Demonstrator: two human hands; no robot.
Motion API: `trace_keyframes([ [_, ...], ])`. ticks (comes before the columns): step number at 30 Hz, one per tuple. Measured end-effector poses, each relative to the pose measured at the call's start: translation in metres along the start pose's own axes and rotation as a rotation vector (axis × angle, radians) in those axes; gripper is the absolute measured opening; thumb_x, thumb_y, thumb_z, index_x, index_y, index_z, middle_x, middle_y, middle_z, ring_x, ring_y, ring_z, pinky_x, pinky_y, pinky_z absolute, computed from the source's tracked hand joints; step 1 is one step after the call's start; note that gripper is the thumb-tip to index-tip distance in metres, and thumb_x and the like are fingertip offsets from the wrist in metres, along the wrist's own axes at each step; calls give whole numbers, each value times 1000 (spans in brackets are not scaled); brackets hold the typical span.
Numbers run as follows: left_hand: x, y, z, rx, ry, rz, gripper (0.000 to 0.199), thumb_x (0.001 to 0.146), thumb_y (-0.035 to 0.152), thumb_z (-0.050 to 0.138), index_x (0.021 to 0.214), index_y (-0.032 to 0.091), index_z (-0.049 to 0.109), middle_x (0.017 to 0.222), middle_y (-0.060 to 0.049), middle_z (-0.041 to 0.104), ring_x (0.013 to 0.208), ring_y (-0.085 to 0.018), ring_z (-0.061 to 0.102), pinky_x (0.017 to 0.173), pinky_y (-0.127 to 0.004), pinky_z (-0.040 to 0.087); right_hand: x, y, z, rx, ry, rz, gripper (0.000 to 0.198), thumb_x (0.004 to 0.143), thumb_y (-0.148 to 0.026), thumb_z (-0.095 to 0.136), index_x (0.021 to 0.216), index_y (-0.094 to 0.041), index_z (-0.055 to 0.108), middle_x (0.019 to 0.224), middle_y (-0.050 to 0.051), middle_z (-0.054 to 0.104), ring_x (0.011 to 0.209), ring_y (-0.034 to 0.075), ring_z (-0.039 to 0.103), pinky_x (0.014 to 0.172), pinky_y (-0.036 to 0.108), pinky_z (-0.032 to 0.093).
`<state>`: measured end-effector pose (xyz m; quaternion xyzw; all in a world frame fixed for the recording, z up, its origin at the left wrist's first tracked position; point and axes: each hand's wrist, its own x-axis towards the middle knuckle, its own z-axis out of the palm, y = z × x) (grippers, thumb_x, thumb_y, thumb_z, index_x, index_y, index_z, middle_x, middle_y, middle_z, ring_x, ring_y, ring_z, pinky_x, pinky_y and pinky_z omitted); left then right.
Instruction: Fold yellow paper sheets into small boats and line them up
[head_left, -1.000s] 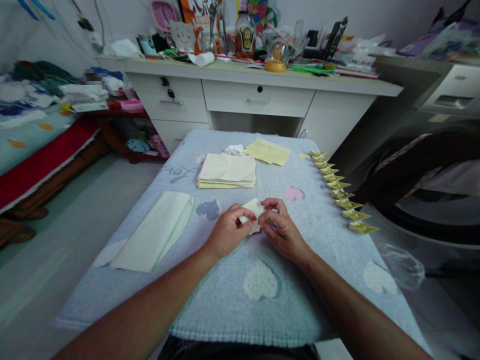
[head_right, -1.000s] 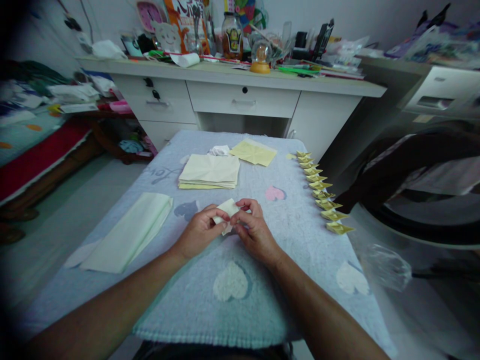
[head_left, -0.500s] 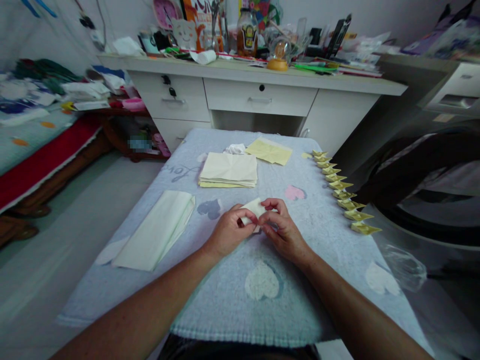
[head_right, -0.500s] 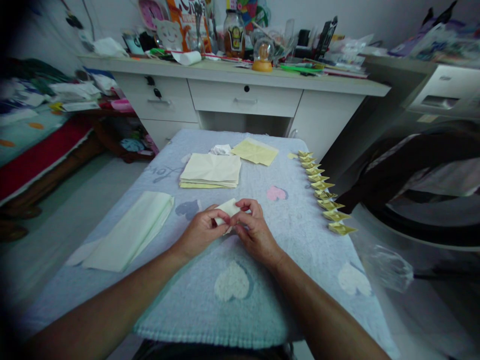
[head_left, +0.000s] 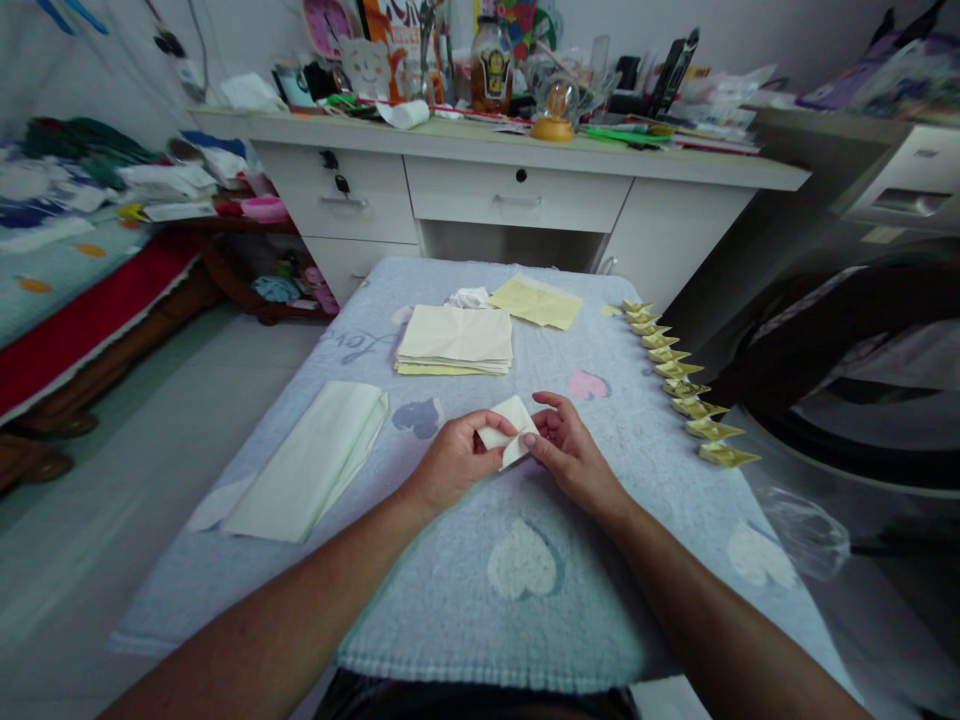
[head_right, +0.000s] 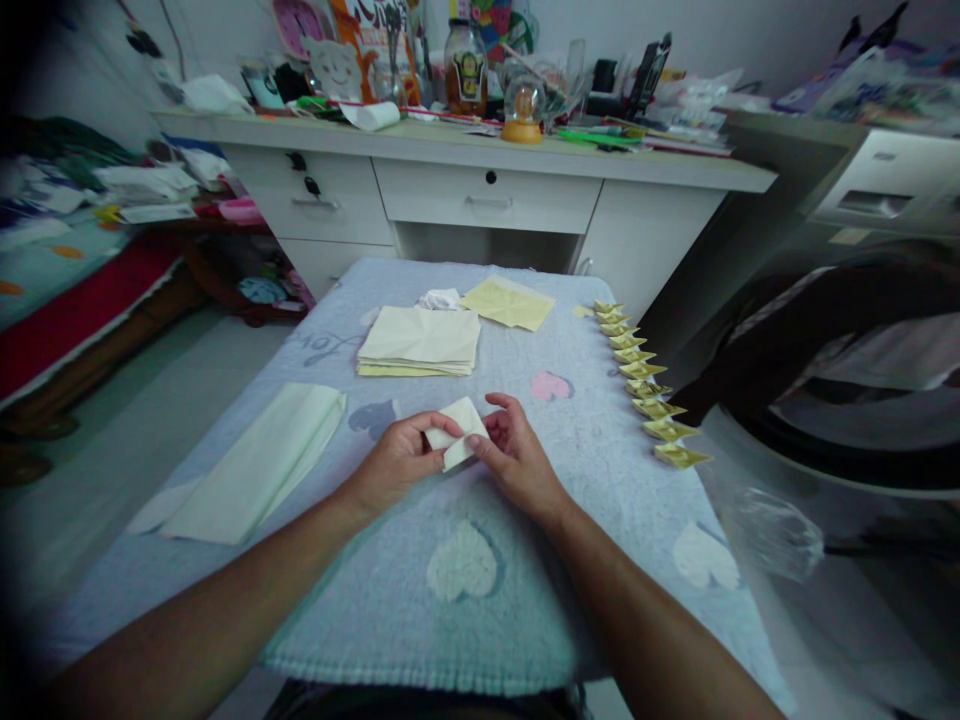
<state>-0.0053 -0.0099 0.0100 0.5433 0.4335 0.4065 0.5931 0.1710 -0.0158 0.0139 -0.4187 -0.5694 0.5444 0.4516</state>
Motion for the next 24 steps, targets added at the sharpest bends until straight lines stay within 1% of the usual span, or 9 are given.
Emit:
trace_keyframes([
  [2, 0, 1, -1, 11, -13, 4, 23, 71, 27, 72, 89, 14, 64, 69, 2, 61, 59, -9, 51, 54, -19, 37, 1, -1, 1, 93, -55, 84, 46, 82, -37, 63, 120, -25, 39, 76, -3, 54, 61, 12, 47, 54, 23, 36],
  [4, 1, 1, -2, 33, -27, 3, 23, 71, 29, 72, 86, 14, 64, 65, 3, 58, 56, -8, 48, 52, -19, 34, 2, -3, 1, 132, -77, 114, 46, 81, -37, 65, 118, -25, 39, 72, -5, 54, 55, 10, 44, 51, 23, 32],
  [7, 1, 1, -3, 32, -50, -24, 25, 70, 30, 73, 86, 14, 61, 66, 3, 58, 56, -8, 48, 52, -18, 34, 2, -4, 3, 158, -76, 101, 46, 79, -35, 66, 116, -25, 40, 72, -5, 55, 55, 10, 44, 51, 22, 33],
  [10, 1, -1, -4, 4, -70, -42, 29, 68, 26, 73, 89, 16, 56, 70, 3, 59, 59, -9, 52, 54, -19, 35, 2, -4, 4, 161, -86, 105, 45, 79, -34, 67, 115, -25, 41, 74, -4, 56, 57, 10, 46, 52, 23, 34],
  [14, 1, -2, -6, -26, -107, -39, 32, 68, 18, 69, 95, 19, 51, 72, 4, 56, 61, -9, 52, 56, -19, 36, 1, -3, 4, 161, -95, 115, 45, 78, -33, 67, 115, -25, 42, 76, -3, 57, 57, 10, 46, 53, 23, 34],
  [17, -2, 4, -5, -96, -134, -20, 36, 70, 18, 67, 100, 20, 49, 79, 3, 58, 67, -10, 55, 60, -20, 39, 2, -2, 3, 163, -85, 104, 45, 79, -33, 67, 115, -25, 42, 76, -3, 58, 57, 9, 45, 52, 22, 34],
  [20, -5, 10, -4, -232, -164, 31, 53, 68, 20, 69, 115, 22, 44, 95, -1, 60, 83, -15, 59, 71, -24, 44, 2, -2, 2, 166, -68, 91, 45, 78, -33, 67, 115, -24, 42, 74, -4, 57, 56, 9, 45, 51, 22, 33],
  [22, -5, 12, -3, -277, -158, 56, 70, 69, 23, 71, 130, 24, 34, 104, -4, 60, 92, -18, 60, 79, -28, 46, 2, -1, 2, 164, -56, 86, 45, 79, -33, 67, 115, -24, 41, 75, -4, 57, 57, 9, 45, 51, 22, 34],
  [24, -5, 11, -3, -243, -112, 44, 83, 70, 24, 72, 138, 25, 24, 105, -5, 61, 93, -19, 62, 81, -31, 48, 2, -1, 2, 153, -56, 83, 46, 79, -34, 66, 116, -25, 41, 75, -4, 57, 57, 9, 45, 52, 22, 34],
])
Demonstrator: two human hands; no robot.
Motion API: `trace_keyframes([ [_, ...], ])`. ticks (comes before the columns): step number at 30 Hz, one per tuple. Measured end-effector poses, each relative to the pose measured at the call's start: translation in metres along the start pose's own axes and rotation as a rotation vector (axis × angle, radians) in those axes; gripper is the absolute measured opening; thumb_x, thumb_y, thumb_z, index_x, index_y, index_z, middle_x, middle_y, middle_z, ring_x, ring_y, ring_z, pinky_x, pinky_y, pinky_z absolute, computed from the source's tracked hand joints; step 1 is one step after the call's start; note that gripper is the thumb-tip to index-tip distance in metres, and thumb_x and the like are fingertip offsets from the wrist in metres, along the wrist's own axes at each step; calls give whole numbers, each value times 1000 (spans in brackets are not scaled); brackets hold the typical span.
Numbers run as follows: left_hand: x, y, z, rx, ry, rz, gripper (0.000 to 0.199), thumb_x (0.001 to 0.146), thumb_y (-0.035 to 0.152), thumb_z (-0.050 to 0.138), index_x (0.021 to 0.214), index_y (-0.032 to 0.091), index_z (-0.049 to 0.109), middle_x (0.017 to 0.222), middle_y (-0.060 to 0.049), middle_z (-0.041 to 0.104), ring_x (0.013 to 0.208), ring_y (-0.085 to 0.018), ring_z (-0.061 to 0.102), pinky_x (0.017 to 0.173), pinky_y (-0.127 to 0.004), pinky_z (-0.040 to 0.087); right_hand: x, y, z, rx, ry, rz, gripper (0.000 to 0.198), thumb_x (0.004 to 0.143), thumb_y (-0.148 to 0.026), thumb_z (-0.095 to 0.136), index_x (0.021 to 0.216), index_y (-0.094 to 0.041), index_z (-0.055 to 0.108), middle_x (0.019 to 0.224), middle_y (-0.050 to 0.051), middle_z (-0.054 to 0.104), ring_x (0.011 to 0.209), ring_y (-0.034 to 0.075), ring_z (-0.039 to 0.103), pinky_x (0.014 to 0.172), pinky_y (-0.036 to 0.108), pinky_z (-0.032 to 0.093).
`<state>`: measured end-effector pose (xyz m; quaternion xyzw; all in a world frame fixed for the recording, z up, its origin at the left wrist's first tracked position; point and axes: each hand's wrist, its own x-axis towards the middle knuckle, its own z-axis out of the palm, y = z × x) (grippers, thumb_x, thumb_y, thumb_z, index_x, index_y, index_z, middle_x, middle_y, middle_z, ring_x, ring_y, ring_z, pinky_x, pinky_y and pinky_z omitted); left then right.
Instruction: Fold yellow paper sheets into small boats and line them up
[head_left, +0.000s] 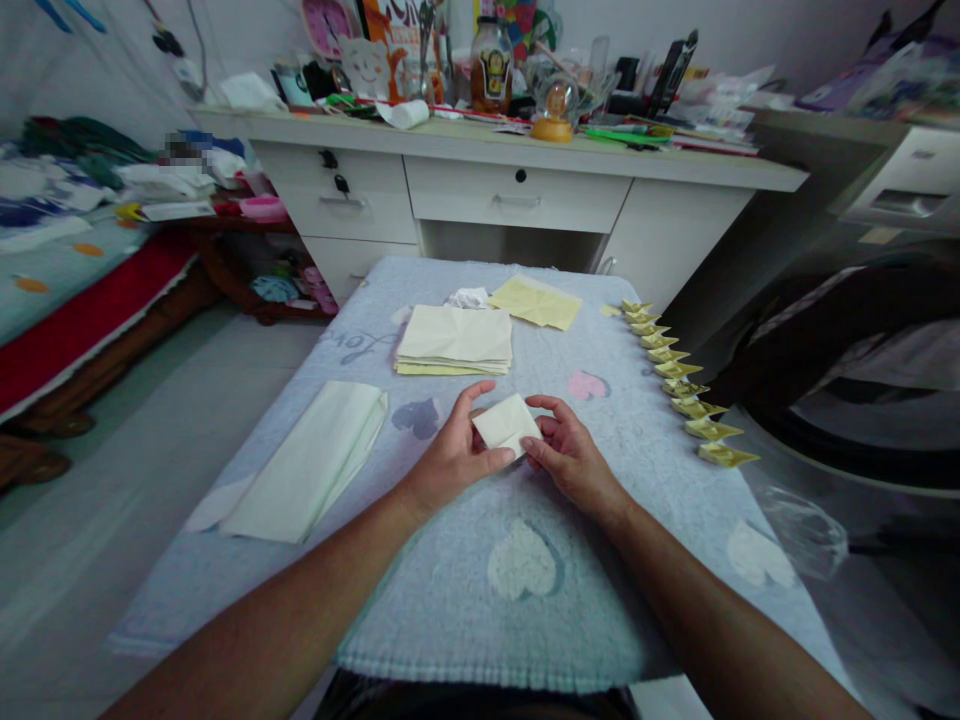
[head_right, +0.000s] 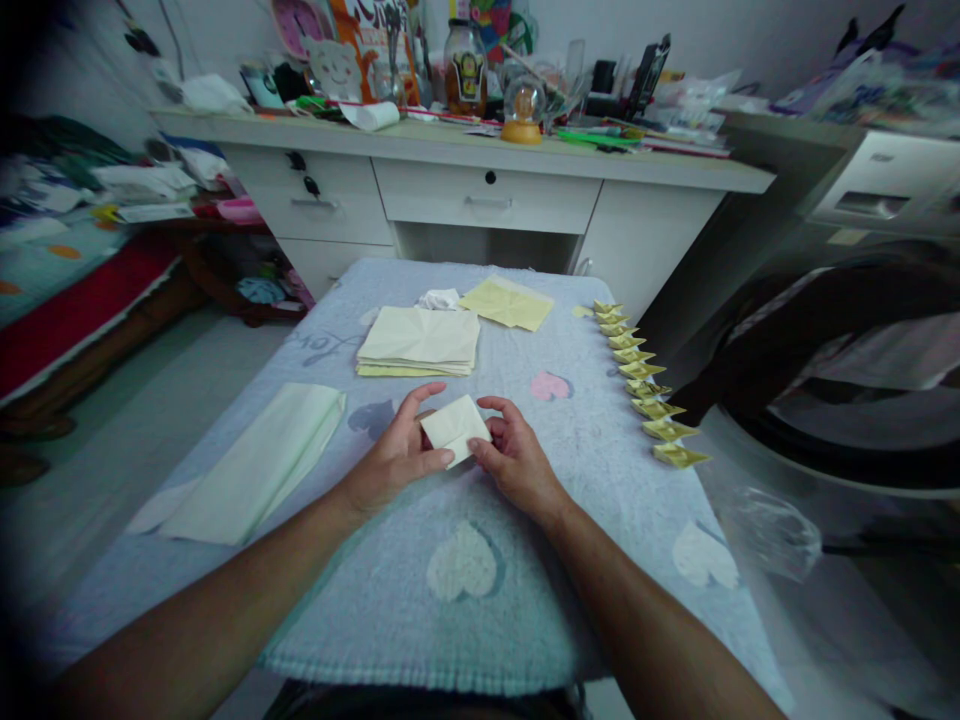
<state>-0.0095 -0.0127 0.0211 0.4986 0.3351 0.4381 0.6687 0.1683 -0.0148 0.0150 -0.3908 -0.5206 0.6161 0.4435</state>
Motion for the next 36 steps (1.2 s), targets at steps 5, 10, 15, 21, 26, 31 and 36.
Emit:
trace_keyframes([
  [5, 3, -5, 0, 65, 77, -33, 91, 70, 21, 74, 141, 25, 18, 99, -5, 66, 87, -18, 65, 78, -29, 50, -1, -2, -1, -53, 42, -9, 47, 77, -38, 68, 114, -24, 44, 76, -3, 55, 61, 11, 47, 55, 23, 36],
  [10, 4, -4, 0, 57, 92, -5, 88, 69, 19, 73, 141, 24, 22, 99, -4, 66, 87, -17, 65, 77, -27, 49, -2, -6, -5, -248, 89, -31, 27, 82, -45, 61, 76, -20, 55, 67, -2, 47, 62, 12, 42, 57, 25, 33],
  [15, 4, -6, -1, 83, 101, -16, 77, 71, 19, 71, 137, 21, 31, 98, -5, 67, 85, -16, 65, 76, -26, 49, -2, -3, -8, -296, 87, -68, 31, 85, -45, 58, 69, -19, 54, 65, -2, 45, 63, 12, 39, 58, 26, 31],
  [21, 6, -5, -1, 128, 145, -45, 73, 69, 21, 73, 132, 20, 37, 92, -3, 67, 79, -16, 65, 70, -25, 49, -2, -5, -7, -320, 81, -80, 30, 85, -47, 59, 72, -20, 56, 70, -1, 49, 66, 13, 42, 62, 26, 34],
  [26, 6, -7, -4, 221, 138, -33, 55, 69, 24, 73, 119, 16, 51, 91, -4, 67, 79, -17, 63, 70, -25, 48, -2, -3, -7, -334, 86, -83, 30, 85, -46, 57, 72, -20, 56, 67, -2, 47, 63, 13, 40, 59, 26, 33],
  [31, 7, -7, -9, 243, 150, -26, 29, 75, 33, 69, 96, 14, 63, 83, -3, 67, 73, -15, 62, 68, -25, 47, -1, -2, -9, -426, 100, -100, 30, 86, -45, 55, 70, -20, 55, 68, -1, 48, 64, 13, 42, 61, 27, 35],
  [36, 7, -8, -9, 232, 156, -23, 37, 74, 31, 71, 104, 16, 57, 81, -1, 66, 66, -13, 61, 61, -23, 45, 0, -3, -10, -670, 137, -186, 25, 84, -34, 55, 64, -20, 52, 72, 1, 53, 75, 17, 48, 74, 32, 38],
])
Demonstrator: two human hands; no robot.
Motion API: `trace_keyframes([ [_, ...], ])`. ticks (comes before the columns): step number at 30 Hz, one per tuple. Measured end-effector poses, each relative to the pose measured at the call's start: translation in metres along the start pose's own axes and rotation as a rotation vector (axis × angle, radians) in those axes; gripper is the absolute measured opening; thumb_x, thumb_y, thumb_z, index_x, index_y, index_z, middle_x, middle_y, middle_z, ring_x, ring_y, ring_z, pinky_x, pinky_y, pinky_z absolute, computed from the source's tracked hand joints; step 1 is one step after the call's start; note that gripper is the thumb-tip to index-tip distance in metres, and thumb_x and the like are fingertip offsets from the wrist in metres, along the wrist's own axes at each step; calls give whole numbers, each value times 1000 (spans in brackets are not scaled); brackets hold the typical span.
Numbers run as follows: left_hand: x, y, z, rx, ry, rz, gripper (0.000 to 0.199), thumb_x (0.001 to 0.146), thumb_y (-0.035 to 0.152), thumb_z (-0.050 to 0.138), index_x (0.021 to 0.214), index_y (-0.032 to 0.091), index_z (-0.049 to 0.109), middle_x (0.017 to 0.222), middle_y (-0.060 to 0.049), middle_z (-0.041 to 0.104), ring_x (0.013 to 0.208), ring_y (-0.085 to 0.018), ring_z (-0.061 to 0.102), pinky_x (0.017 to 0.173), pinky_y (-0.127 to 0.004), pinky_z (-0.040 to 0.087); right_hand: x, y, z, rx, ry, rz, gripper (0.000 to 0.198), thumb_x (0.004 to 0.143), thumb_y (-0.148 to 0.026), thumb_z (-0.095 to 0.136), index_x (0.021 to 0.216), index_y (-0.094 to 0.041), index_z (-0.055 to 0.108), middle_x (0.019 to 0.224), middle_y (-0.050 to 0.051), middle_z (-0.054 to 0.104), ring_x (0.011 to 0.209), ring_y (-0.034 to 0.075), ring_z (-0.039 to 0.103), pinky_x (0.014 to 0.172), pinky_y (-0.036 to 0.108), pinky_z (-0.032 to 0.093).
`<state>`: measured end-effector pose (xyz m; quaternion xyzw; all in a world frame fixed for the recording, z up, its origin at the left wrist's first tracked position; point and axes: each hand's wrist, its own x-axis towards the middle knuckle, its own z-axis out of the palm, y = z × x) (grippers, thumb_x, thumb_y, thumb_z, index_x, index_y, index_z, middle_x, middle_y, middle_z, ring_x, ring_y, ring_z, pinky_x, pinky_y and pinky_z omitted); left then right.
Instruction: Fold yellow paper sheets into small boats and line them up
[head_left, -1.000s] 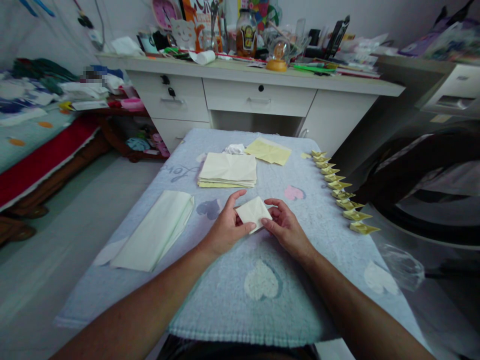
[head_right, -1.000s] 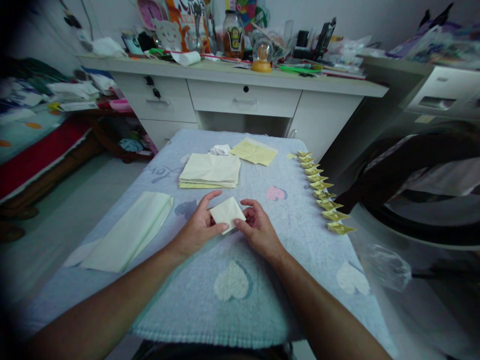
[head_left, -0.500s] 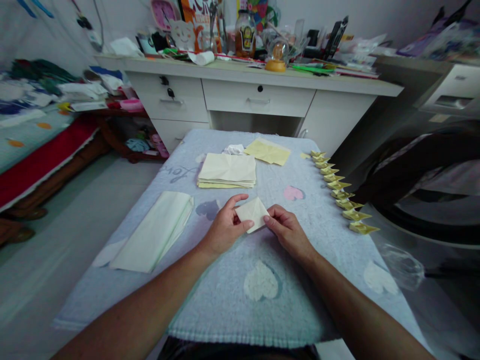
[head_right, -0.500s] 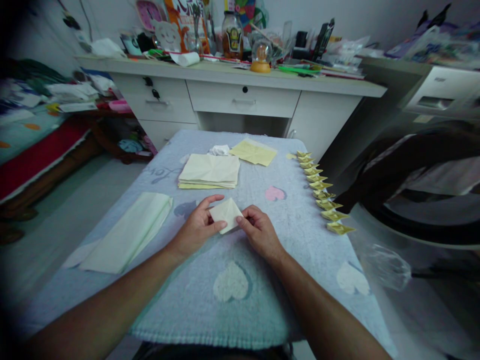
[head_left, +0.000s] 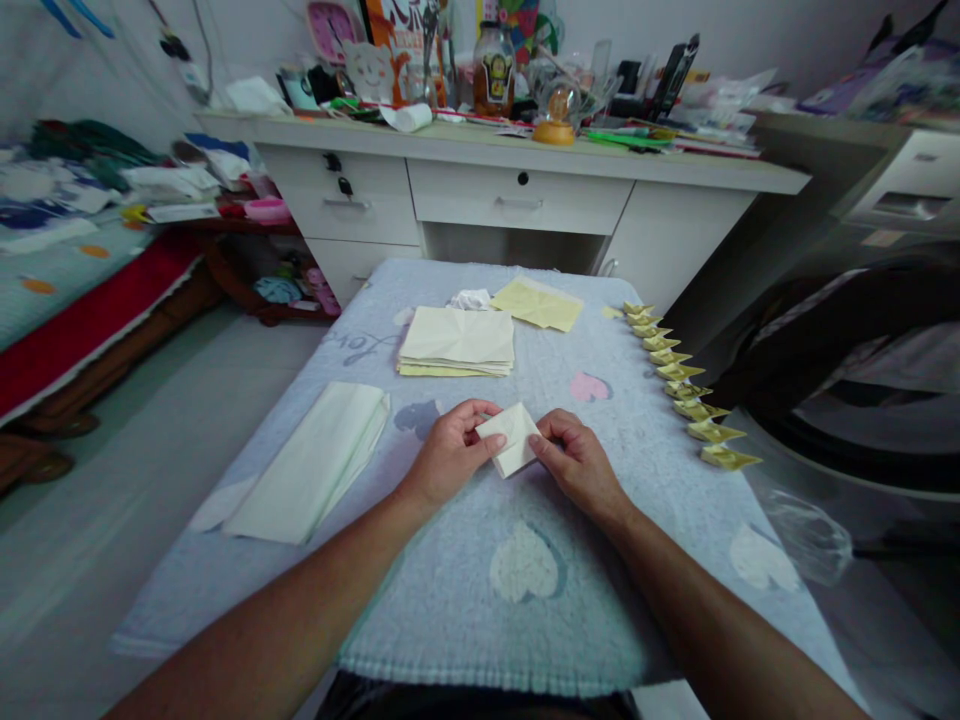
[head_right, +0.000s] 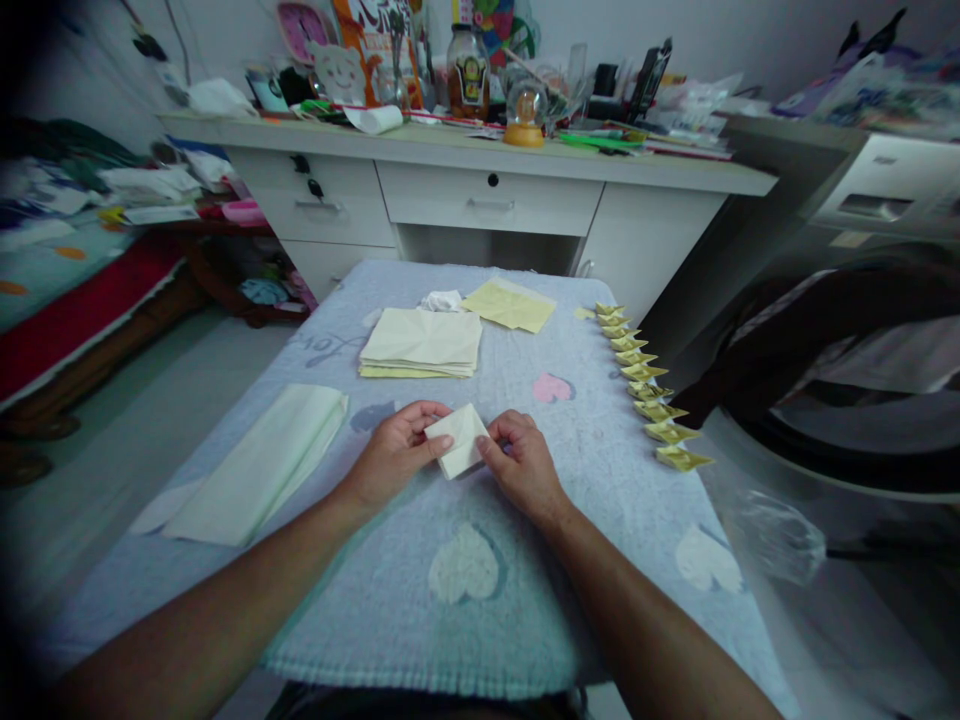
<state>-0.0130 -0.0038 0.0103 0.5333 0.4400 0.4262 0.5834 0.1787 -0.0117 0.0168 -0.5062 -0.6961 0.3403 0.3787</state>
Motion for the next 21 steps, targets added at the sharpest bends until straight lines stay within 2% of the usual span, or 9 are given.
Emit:
trace_keyframes([
  [2, -1, -1, 0, 70, -1, 12, 38, 76, 30, 68, 109, 18, 54, 77, 1, 64, 60, -12, 58, 56, -21, 41, 0, 1, 0, -114, 19, -23, 23, 82, -29, 57, 62, -20, 52, 76, 3, 55, 81, 19, 48, 80, 36, 36],
  [6, -3, -1, 0, 333, 0, 74, 21, 84, 29, 56, 103, 19, 57, 63, 5, 57, 54, -11, 51, 52, -20, 34, -2, 1, 2, -308, 19, 0, 21, 80, -25, 58, 60, -19, 56, 85, 5, 59, 90, 22, 47, 87, 41, 33],
  [12, -5, 2, 1, 750, 65, 144, 19, 83, 25, 56, 101, 24, 61, 59, 6, 53, 55, -14, 51, 55, -23, 31, -2, 2, 6, -478, 49, 10, 24, 79, -25, 61, 57, -18, 58, 91, 6, 60, 93, 24, 46, 83, 42, 31],
  [17, -5, 0, 2, 1002, 86, 211, 15, 83, 22, 56, 97, 22, 61, 75, -1, 61, 72, -19, 57, 67, -29, 38, -1, 9, 10, -581, 69, -12, 20, 78, -27, 64, 60, -19, 59, 92, 7, 59, 91, 24, 45, 81, 40, 31],
  [21, -2, -3, -2, 1033, 94, 356, 22, 78, 17, 62, 100, 19, 63, 96, -6, 60, 95, -24, 53, 86, -36, 40, -2, 11, 12, -645, 95, 1, 10, 75, -28, 66, 77, -20, 61, 95, 8, 58, 91, 26, 44, 79, 40, 31],
])
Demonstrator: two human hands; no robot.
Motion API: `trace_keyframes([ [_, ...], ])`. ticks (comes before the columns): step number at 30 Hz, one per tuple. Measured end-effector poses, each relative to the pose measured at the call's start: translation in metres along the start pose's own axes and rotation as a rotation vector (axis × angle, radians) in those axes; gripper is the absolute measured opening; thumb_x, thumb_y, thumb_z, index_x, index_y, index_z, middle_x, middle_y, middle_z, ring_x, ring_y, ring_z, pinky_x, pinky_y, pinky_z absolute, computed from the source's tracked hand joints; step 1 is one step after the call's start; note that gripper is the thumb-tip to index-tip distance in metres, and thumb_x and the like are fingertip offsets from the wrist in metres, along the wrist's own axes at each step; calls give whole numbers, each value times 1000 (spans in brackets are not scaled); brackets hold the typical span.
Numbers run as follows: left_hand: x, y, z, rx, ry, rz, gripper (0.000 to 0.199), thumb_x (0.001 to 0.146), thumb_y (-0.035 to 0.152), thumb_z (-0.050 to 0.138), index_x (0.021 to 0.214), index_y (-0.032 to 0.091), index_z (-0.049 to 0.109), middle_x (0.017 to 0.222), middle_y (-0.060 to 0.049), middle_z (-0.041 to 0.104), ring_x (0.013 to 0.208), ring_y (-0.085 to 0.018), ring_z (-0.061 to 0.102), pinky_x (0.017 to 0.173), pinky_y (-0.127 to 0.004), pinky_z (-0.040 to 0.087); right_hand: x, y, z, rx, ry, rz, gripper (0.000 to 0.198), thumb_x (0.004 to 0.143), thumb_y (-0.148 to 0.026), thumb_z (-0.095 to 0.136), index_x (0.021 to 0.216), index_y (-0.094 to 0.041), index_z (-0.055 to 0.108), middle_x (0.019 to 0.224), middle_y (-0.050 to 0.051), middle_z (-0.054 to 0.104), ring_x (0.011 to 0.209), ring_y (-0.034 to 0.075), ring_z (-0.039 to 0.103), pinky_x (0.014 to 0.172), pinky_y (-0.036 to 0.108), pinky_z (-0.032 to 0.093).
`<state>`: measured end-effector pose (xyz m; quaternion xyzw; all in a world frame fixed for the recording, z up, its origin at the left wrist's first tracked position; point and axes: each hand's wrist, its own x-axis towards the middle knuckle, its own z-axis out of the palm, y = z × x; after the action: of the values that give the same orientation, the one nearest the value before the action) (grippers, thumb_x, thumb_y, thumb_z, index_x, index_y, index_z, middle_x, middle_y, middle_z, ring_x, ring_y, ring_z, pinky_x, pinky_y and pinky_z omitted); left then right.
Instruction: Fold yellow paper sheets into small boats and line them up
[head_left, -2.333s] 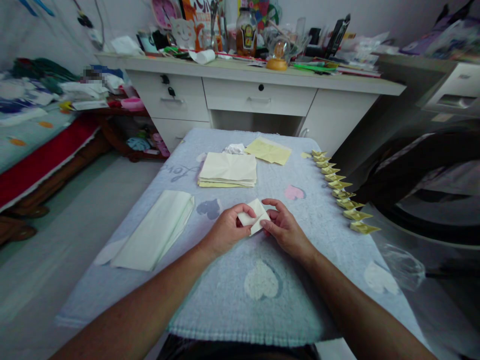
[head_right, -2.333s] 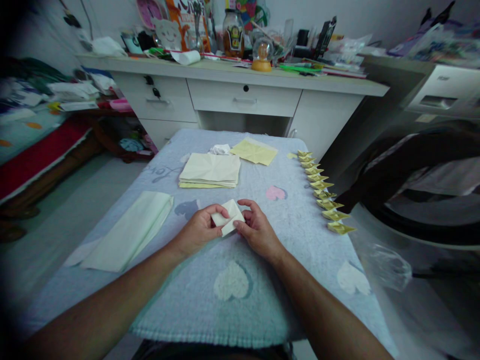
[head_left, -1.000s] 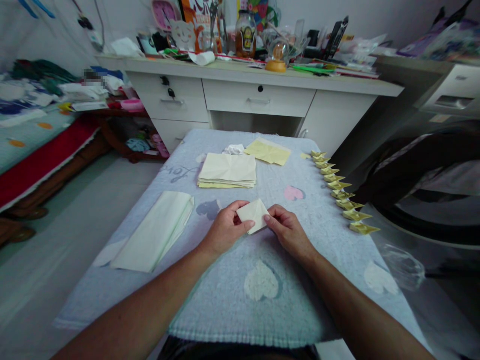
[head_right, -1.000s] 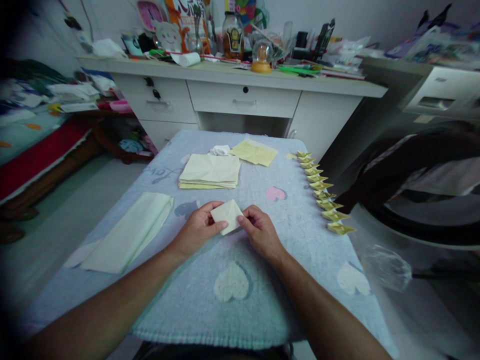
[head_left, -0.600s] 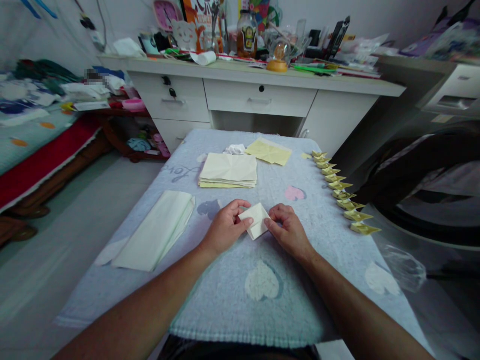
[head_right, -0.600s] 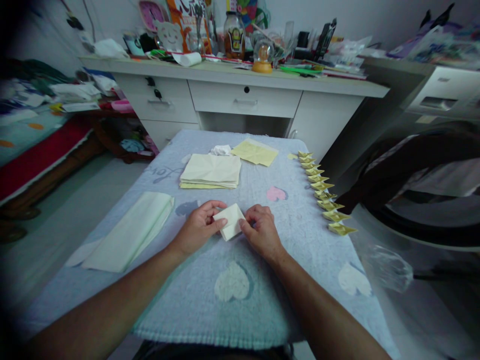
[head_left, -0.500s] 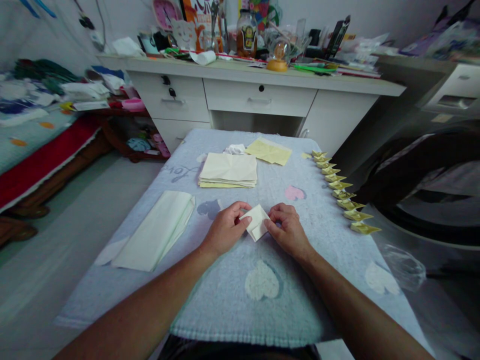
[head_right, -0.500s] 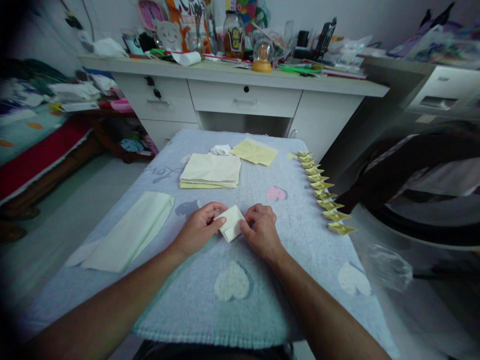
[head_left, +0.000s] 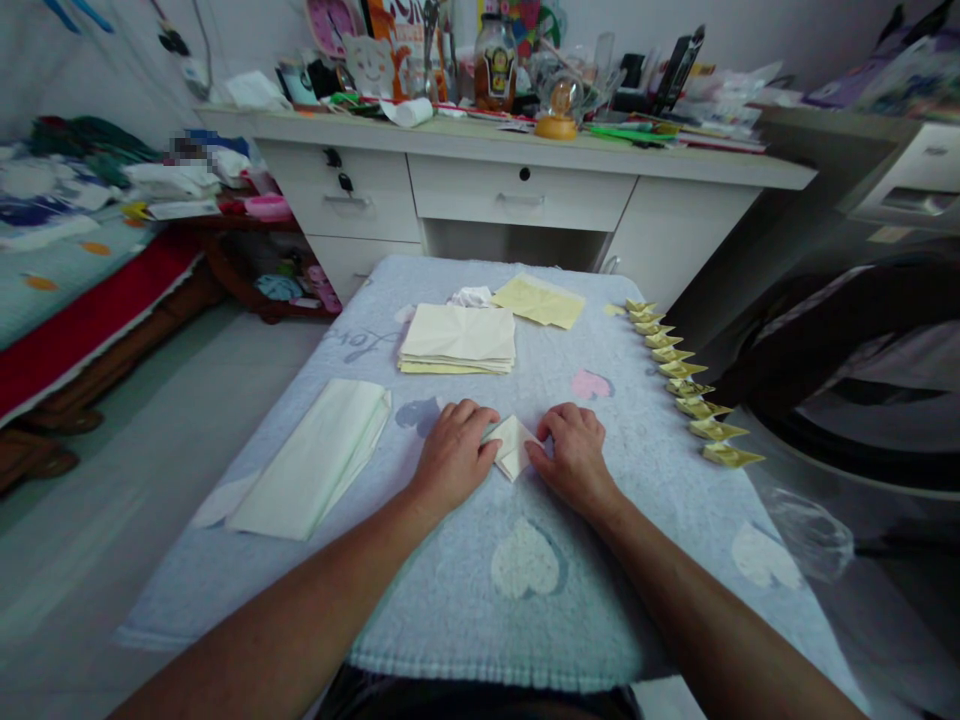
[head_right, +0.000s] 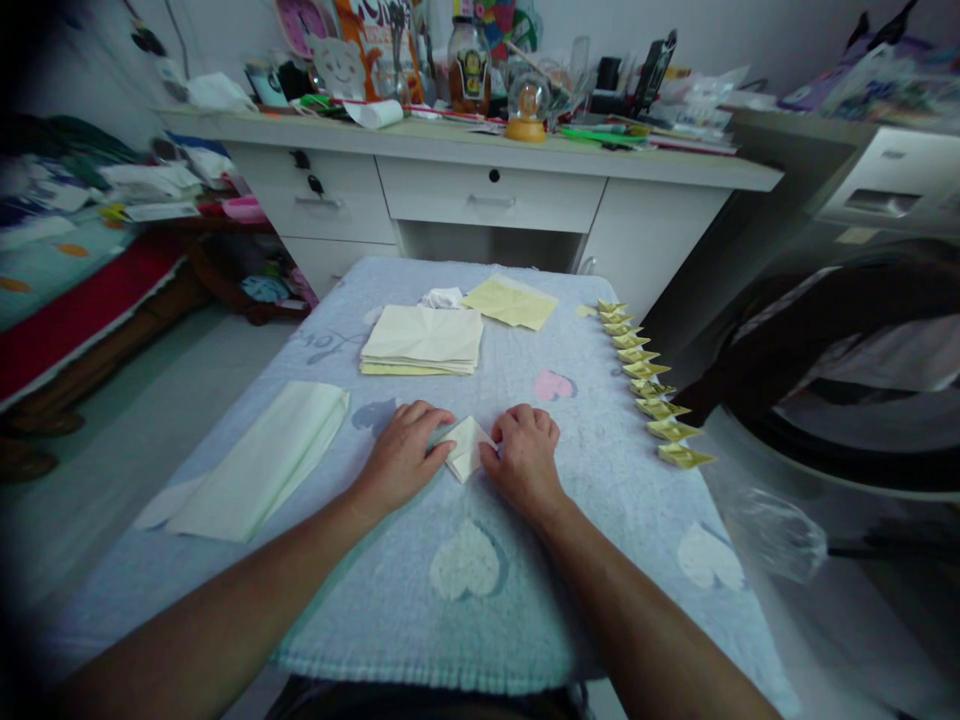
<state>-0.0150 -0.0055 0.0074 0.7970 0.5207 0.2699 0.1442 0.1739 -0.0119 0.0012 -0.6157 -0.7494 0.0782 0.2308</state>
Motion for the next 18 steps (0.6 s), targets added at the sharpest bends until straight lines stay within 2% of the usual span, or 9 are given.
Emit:
trace_keyframes([
  [3, 2, -4, 0, -89, -49, 92, 21, 80, 11, 57, 97, 20, 66, 96, -5, 60, 96, -23, 52, 87, -35, 41, 0, 1, 0, 2, 6, -13, 18, 75, -26, 67, 90, -20, 61, 98, 8, 57, 93, 27, 44, 81, 40, 32],
  [8, 4, -6, 0, -185, -185, 220, 28, 79, 1, 47, 85, 19, 67, 87, -4, 63, 88, -18, 54, 82, -31, 42, 0, 0, -4, 107, -72, -115, 12, 79, -16, 61, 90, -20, 61, 96, 6, 60, 95, 24, 46, 84, 39, 32],
  [10, 4, -5, -1, -180, -207, 229, 26, 77, 1, 49, 87, 18, 67, 88, -4, 64, 89, -19, 54, 83, -32, 42, 0, -2, -6, 138, -109, -162, 13, 81, -13, 57, 91, -20, 62, 95, 5, 60, 94, 23, 46, 85, 38, 32],
  [13, 3, -3, -3, -154, -223, 221, 13, 81, 13, 57, 88, 18, 66, 91, -5, 63, 91, -20, 54, 85, -34, 42, -1, -5, -10, 153, -137, -206, 13, 84, -14, 56, 92, -20, 63, 95, 5, 61, 95, 22, 46, 85, 37, 32],
  [15, 3, -2, -2, -132, -215, 198, 7, 83, 21, 61, 86, 18, 66, 91, -4, 62, 91, -20, 53, 85, -34, 42, -1, -6, -10, 139, -156, -207, 13, 84, -15, 57, 94, -20, 64, 96, 5, 60, 95, 23, 46, 85, 37, 32],
  [18, 1, -1, 1, -104, -190, 172, 4, 82, 20, 63, 85, 19, 64, 91, -3, 61, 92, -20, 52, 85, -34, 42, -1, -5, -9, 99, -181, -195, 16, 83, -17, 59, 98, -21, 65, 98, 5, 60, 95, 23, 45, 84, 37, 32],
])
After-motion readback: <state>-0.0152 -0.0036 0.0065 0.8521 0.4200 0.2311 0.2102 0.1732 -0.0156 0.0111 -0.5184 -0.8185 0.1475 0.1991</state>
